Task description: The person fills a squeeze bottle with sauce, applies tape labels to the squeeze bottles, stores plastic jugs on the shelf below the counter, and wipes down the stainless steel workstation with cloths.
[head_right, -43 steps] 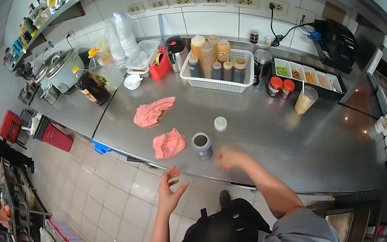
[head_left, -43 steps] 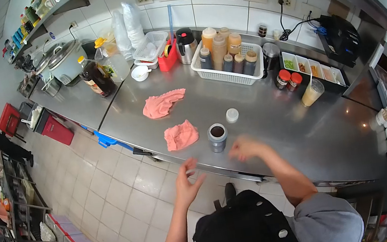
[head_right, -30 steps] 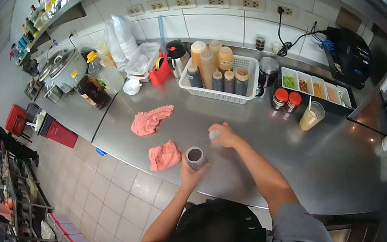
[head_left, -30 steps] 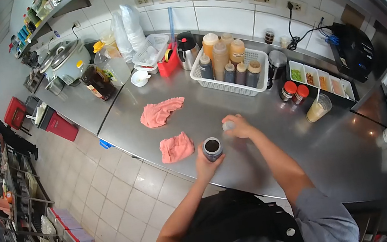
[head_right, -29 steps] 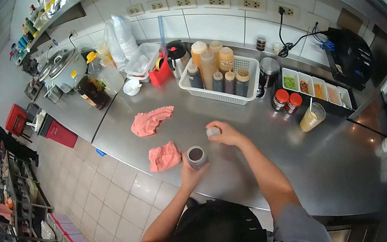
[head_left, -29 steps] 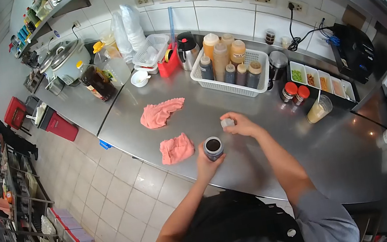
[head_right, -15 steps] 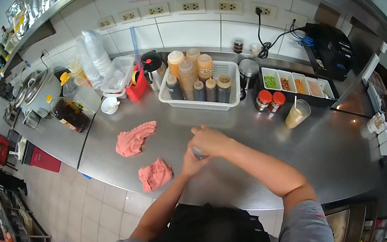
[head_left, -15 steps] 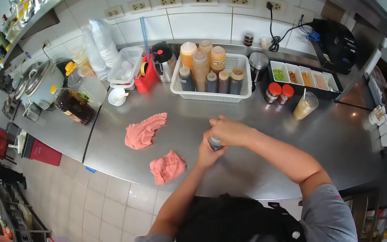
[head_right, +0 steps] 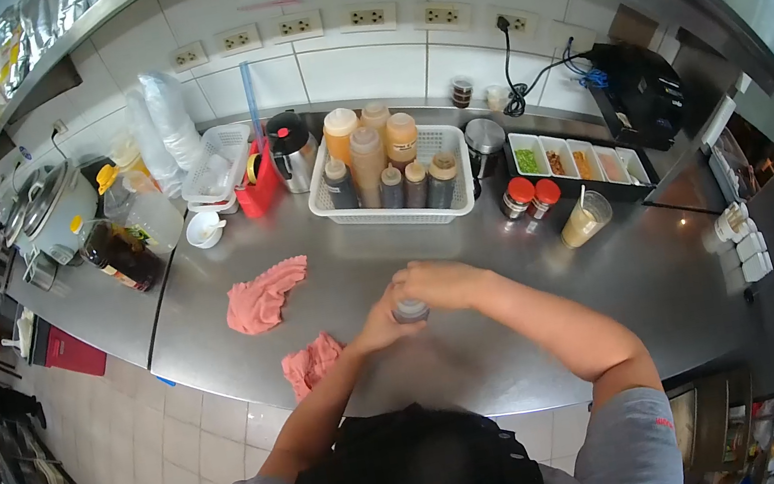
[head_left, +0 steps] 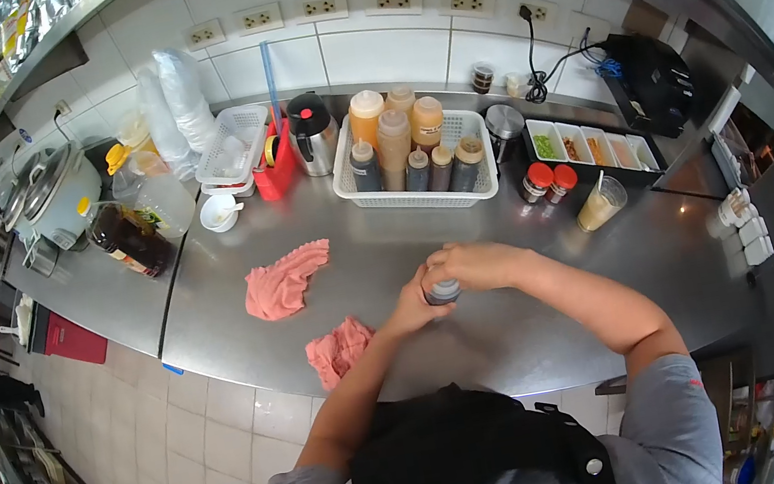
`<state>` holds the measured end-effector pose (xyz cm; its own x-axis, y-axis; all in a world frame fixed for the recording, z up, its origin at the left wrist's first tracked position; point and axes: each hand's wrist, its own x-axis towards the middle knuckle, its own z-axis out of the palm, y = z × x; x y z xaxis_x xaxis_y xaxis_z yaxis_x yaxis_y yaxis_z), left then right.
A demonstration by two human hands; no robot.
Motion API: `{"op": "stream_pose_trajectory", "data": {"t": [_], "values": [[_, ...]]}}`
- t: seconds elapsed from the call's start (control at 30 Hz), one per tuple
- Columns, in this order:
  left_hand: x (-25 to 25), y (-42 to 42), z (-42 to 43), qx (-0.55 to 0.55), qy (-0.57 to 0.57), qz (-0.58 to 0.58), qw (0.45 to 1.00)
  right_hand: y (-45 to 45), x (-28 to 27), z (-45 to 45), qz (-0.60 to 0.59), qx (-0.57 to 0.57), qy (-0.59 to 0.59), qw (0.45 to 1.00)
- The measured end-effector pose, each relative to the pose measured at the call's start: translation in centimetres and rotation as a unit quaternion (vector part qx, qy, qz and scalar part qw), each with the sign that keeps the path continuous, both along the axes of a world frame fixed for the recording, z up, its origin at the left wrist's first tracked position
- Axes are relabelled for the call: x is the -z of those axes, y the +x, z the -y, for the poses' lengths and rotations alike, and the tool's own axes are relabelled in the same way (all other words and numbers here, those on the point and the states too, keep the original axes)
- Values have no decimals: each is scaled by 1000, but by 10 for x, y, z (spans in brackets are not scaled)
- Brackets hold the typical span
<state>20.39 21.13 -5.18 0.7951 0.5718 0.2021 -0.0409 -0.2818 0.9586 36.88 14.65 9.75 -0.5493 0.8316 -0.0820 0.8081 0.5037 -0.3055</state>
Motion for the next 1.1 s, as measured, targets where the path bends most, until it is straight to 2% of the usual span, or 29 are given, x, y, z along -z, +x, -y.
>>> {"op": "stream_pose_trajectory", "data": {"t": [0.1,0.17,0.2,0.27,0.37,0.4,0.47,0.5,0.57,0.6,0.67,0.8,0.87,0.9,0.97,1.0,1.07,1.1], "values": [[-3,-2,-6,65,-12,8,998,-7,-3,4,-5,9,3,1000],[-2,-2,-5,52,-79,-7,995,-19,4,8,70,150,-28,986],[-6,-1,-3,57,-76,-4,995,-29,-1,10,73,155,-25,985],[-10,-5,5,-6,-120,-41,992,-51,-8,16,69,315,-17,947],[-8,-5,3,-16,-74,-72,994,-60,-8,15,76,365,-45,927],[-11,-6,0,-14,-72,-69,995,-57,-8,17,78,368,-43,925],[-17,-9,-11,62,-28,-69,995,-43,-9,20,46,239,-16,970],[-14,-10,-16,64,-27,-66,995,-37,-11,20,49,241,-15,969],[-3,-12,-25,136,20,-60,989,-27,-13,16,-20,50,0,999],[4,-12,-28,139,18,-60,988,-26,-8,14,-20,54,-3,998],[6,-9,-34,212,-92,-97,968,-27,-5,9,-64,1,3,998],[2,-13,-36,222,-77,-107,966,-40,-15,11,-31,48,-32,998],[-1,-14,-31,208,-80,-43,974,-48,-17,12,56,176,-77,980],[-3,-15,-27,210,-80,-43,974,-55,-11,11,55,177,-77,980],[-6,-18,-16,137,-106,-65,983,-71,5,11,176,374,-41,910],[-3,-15,-17,136,-107,-65,983,-73,-15,6,176,373,-42,910],[9,-13,-18,147,-62,-86,983,-74,-52,2,143,454,-183,860],[15,-13,-20,146,-65,-88,983,-59,-33,12,96,374,-65,920]]}}
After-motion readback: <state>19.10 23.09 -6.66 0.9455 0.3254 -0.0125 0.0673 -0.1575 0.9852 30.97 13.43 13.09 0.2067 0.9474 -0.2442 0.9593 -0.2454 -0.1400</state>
